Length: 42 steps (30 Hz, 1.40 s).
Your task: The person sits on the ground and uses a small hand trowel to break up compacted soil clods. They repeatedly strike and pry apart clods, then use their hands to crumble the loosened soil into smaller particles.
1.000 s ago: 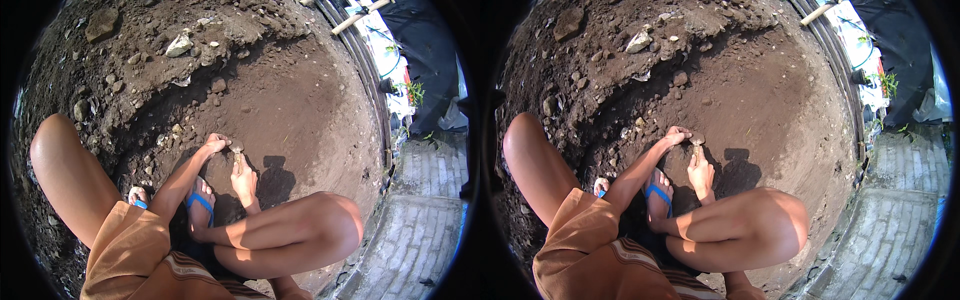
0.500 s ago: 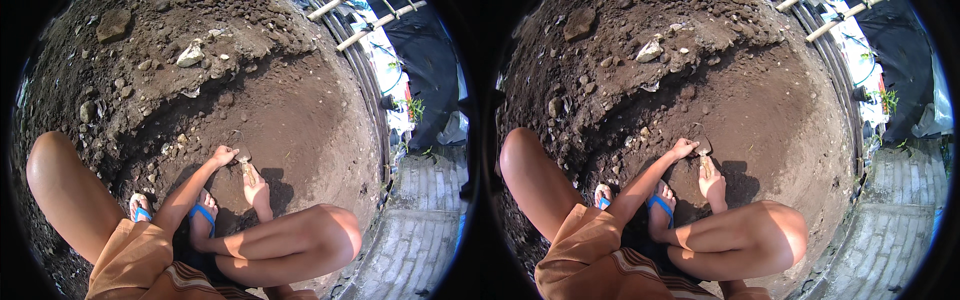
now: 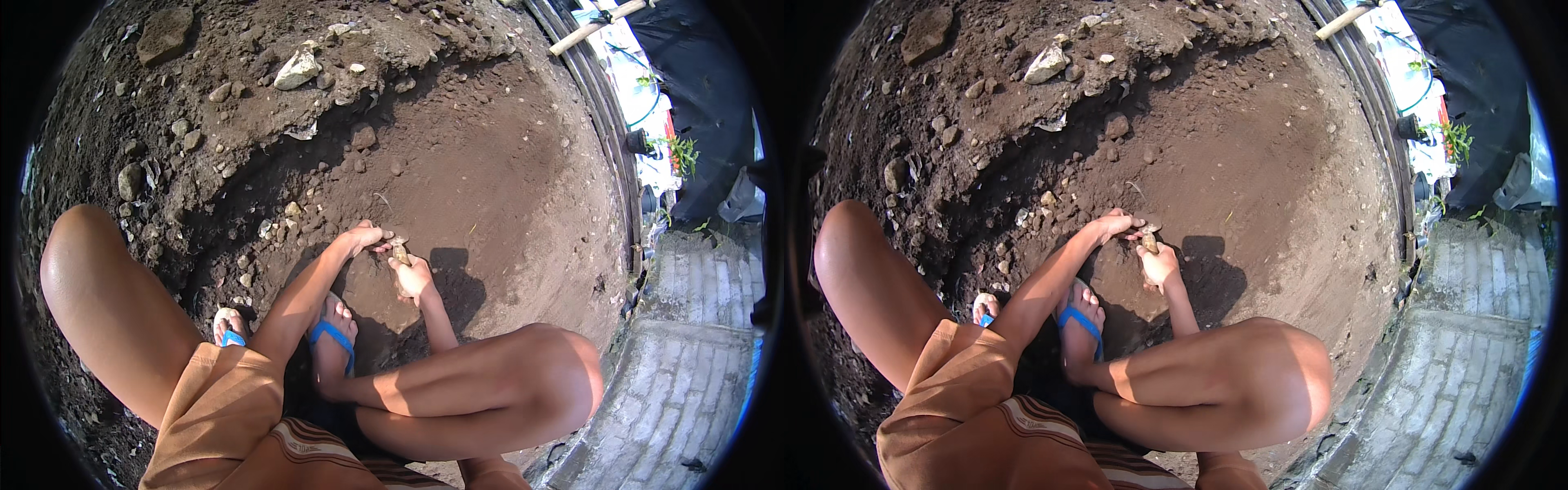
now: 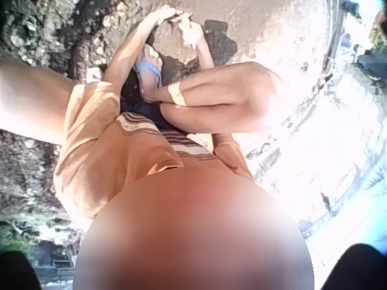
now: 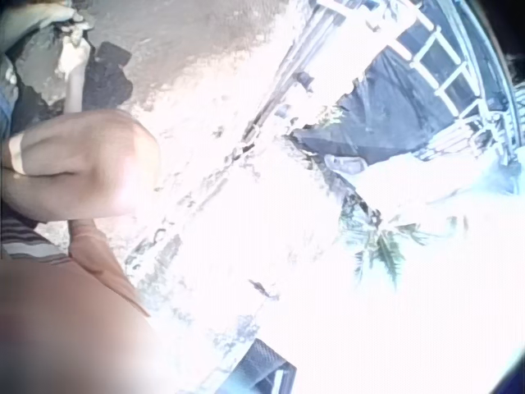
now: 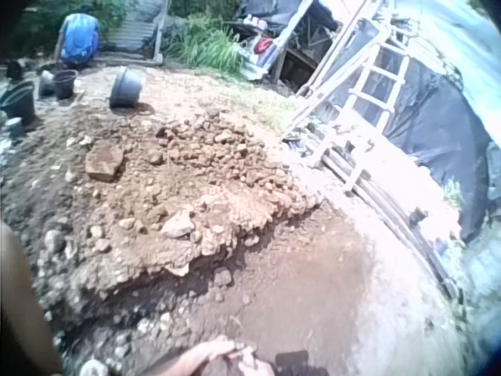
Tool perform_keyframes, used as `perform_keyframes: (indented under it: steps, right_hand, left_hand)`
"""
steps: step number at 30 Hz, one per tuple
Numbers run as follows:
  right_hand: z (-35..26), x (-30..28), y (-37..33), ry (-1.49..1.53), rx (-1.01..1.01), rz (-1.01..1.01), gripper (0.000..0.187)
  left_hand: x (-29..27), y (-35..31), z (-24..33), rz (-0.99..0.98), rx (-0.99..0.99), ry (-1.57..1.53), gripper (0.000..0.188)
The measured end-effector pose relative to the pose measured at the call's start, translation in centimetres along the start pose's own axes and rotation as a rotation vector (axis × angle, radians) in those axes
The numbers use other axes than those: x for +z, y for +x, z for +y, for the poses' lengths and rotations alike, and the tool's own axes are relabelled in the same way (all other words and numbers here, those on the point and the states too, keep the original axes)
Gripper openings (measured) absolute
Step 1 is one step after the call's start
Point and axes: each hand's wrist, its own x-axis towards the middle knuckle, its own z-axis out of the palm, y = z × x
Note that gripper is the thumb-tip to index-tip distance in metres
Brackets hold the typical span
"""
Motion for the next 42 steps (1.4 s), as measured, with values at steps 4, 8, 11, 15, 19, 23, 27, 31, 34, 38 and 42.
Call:
perform_keyframes:
  steps: [4,8,11,15,19,23,27,31,34,38,42]
  right_hand:
    - [0.0,1.4,-0.7,-0.230,-0.268,0.163,0.036]
    - [-0.6,2.3,-0.6,-0.343,-0.543,0.309,0.050]
    - [0.2,0.0,-1.2,-0.198,-0.356,0.247,0.052]
    - [5.6,-4.8,-5.2,-0.148,-0.493,0.411,0.049]
    - [13.3,-7.0,-11.2,0.048,-0.282,0.433,0.041]
    - [17.8,-8.4,-17.6,0.066,-0.149,0.488,0.036]
    - [17.6,-9.7,-22.1,0.004,-0.040,0.459,0.031]
    - [16.0,-10.8,-23.9,-0.058,-0.048,0.459,0.026]
    - [16.0,-11.6,-23.6,-0.037,-0.176,0.620,0.023]
    - [17.2,-12.4,-20.3,0.622,-0.293,0.735,0.025]
    - [16.9,-11.9,-13.6,0.824,-0.758,0.951,0.031]
  left_hand:
    - [1.0,-0.6,0.6,0.266,0.280,-0.206,0.027]
    - [2.1,-0.8,2.5,0.349,0.412,-0.613,0.029]
    - [2.5,-1.8,3.1,0.195,0.429,0.029,0.036]
    - [3.1,-3.6,3.3,0.030,0.158,0.829,0.097]
    - [4.9,-5.3,3.2,-0.190,0.095,1.307,0.098]
    - [7.6,-6.9,1.9,-0.190,0.178,1.576,0.090]
    - [8.9,-8.5,1.0,-0.188,0.281,1.673,0.091]
    - [9.1,-9.6,0.8,-0.123,0.582,1.762,0.087]
    - [9.5,-9.9,0.8,-0.103,0.477,1.765,0.080]
    - [10.2,-9.9,1.0,-0.054,0.520,1.720,0.072]
    - [10.8,-9.6,1.2,-0.036,0.507,1.740,0.069]
